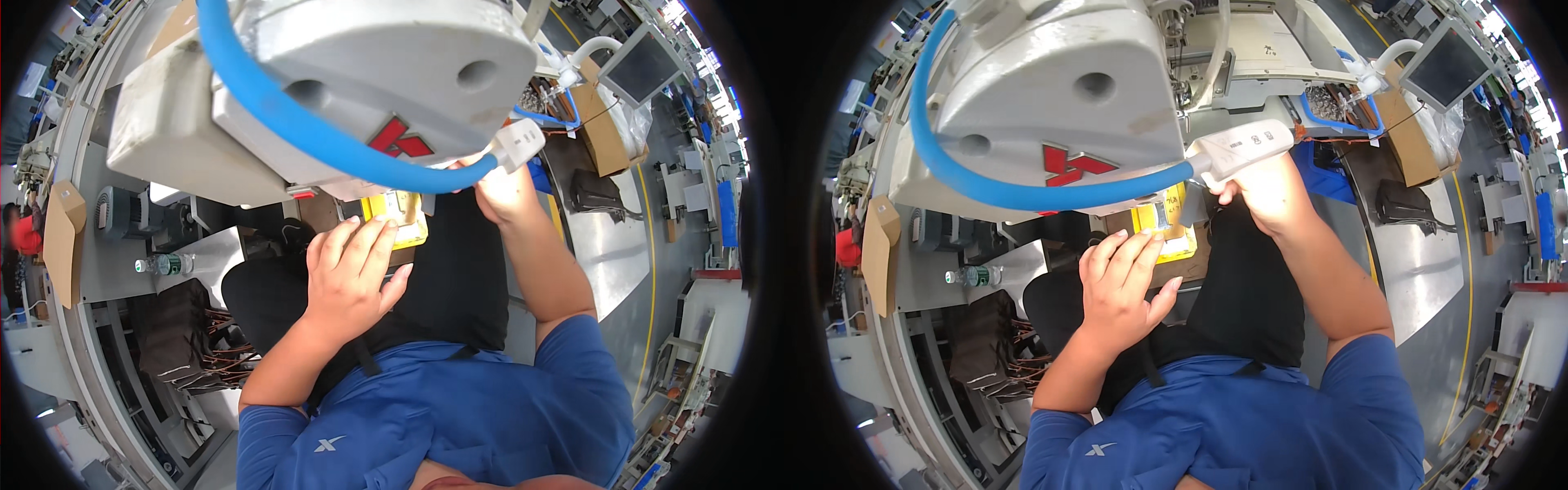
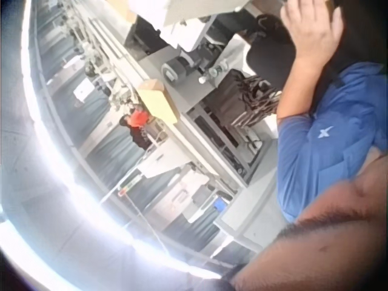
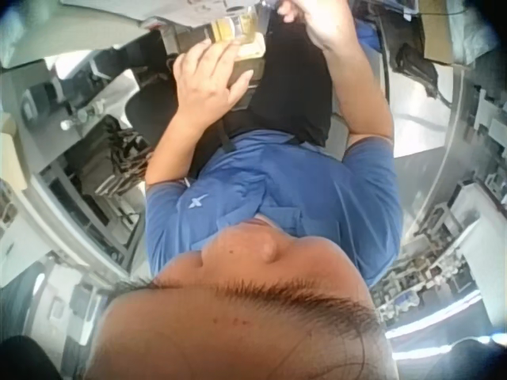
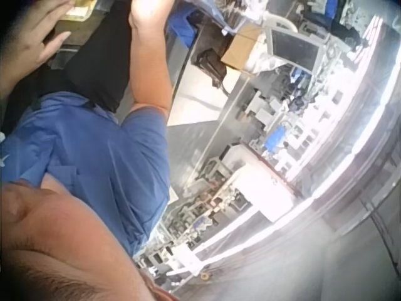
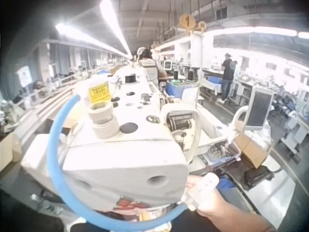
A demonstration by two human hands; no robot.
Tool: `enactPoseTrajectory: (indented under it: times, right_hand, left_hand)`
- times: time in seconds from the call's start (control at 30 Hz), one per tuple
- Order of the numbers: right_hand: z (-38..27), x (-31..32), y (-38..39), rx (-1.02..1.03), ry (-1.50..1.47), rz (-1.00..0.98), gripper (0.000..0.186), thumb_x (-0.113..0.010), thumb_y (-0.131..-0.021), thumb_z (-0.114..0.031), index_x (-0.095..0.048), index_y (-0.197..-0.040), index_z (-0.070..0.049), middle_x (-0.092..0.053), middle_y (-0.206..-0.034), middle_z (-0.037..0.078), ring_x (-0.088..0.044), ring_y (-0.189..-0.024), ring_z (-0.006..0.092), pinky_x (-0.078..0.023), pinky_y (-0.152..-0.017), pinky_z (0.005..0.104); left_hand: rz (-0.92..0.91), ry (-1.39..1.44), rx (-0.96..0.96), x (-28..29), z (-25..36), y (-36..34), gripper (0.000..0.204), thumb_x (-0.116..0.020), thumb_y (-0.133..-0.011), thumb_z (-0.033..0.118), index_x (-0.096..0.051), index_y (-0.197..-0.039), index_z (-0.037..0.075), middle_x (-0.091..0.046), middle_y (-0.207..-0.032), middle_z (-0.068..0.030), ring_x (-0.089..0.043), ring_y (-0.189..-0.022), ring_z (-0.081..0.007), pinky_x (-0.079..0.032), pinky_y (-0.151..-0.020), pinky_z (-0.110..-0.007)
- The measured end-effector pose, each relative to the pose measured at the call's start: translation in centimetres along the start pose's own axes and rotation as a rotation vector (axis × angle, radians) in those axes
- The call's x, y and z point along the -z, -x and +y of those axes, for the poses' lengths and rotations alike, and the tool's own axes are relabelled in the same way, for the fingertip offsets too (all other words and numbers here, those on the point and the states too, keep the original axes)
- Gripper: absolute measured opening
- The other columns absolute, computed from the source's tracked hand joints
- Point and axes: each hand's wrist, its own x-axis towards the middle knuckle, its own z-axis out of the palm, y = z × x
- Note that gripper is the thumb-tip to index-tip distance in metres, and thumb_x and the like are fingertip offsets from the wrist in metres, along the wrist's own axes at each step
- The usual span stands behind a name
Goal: Sewing a leather bag component using an industrial sewing machine.
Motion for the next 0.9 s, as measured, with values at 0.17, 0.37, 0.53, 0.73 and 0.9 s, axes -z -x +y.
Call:
enactPoseTrajectory:
  times: [0.17,0.37,0.53,0.73,0.9]
  right_hand:
    - [1.6,-1.3,-2.5,0.286,0.132,-0.196,0.021,-0.063,-0.095,-0.008,-0.061,-0.114,0.0,-0.069,-0.094,0.005,-0.065,-0.081,0.0127,-0.055,-0.069,0.0273]
    - [1.1,-2.4,-4.3,0.238,0.311,-0.301,0.011,-0.059,-0.085,0.0,-0.059,-0.095,-0.002,-0.064,-0.083,0.007,-0.058,-0.071,0.0141,-0.047,-0.063,0.0291]
    - [0.2,-3.4,-4.7,0.561,0.598,-0.401,0.018,-0.061,-0.069,-0.005,-0.058,-0.087,-0.005,-0.059,-0.072,0.008,-0.057,-0.062,0.019,-0.045,-0.057,0.0317]
    - [-0.9,-4.2,-4.7,0.823,0.807,-0.346,0.008,-0.062,-0.072,-0.005,-0.056,-0.078,-0.005,-0.059,-0.068,0.011,-0.058,-0.057,0.0295,-0.047,-0.054,0.0371]
    - [-1.5,-4.3,-4.4,0.829,0.804,-0.372,0.009,-0.063,-0.074,-0.006,-0.053,-0.075,-0.006,-0.057,-0.066,0.011,-0.058,-0.056,0.033,-0.047,-0.053,0.0399]
  left_hand:
    - [0.04,0.009,-0.021,-0.4,-0.2,-0.1,0.052,-0.079,-0.073,0.03,-0.069,-0.118,0.007,-0.066,-0.119,-0.0076,-0.056,-0.115,-0.029,-0.04,-0.098,-0.044]
    - [0.063,0.037,-0.026,-0.8,-0.4,-0.8,0.05,-0.081,-0.07,0.026,-0.07,-0.115,0.006,-0.066,-0.113,-0.0083,-0.058,-0.112,-0.03,-0.042,-0.095,-0.045]
    - [0.077,0.068,-0.026,-0.6,-0.8,-1.5,0.052,-0.082,-0.069,0.025,-0.069,-0.115,0.005,-0.066,-0.111,-0.0095,-0.059,-0.109,-0.0303,-0.043,-0.095,-0.044]
    - [0.017,-0.015,-0.013,-0.1,-1.0,-2.0,0.053,-0.082,-0.069,0.027,-0.071,-0.116,0.007,-0.063,-0.112,-0.01,-0.058,-0.106,-0.0297,-0.043,-0.094,-0.043]
    - [-0.04,0.011,-0.035,0.0,-1.0,-2.7,0.051,-0.083,-0.069,0.031,-0.073,-0.114,0.011,-0.062,-0.113,-0.0096,-0.058,-0.105,-0.0287,-0.042,-0.094,-0.043]
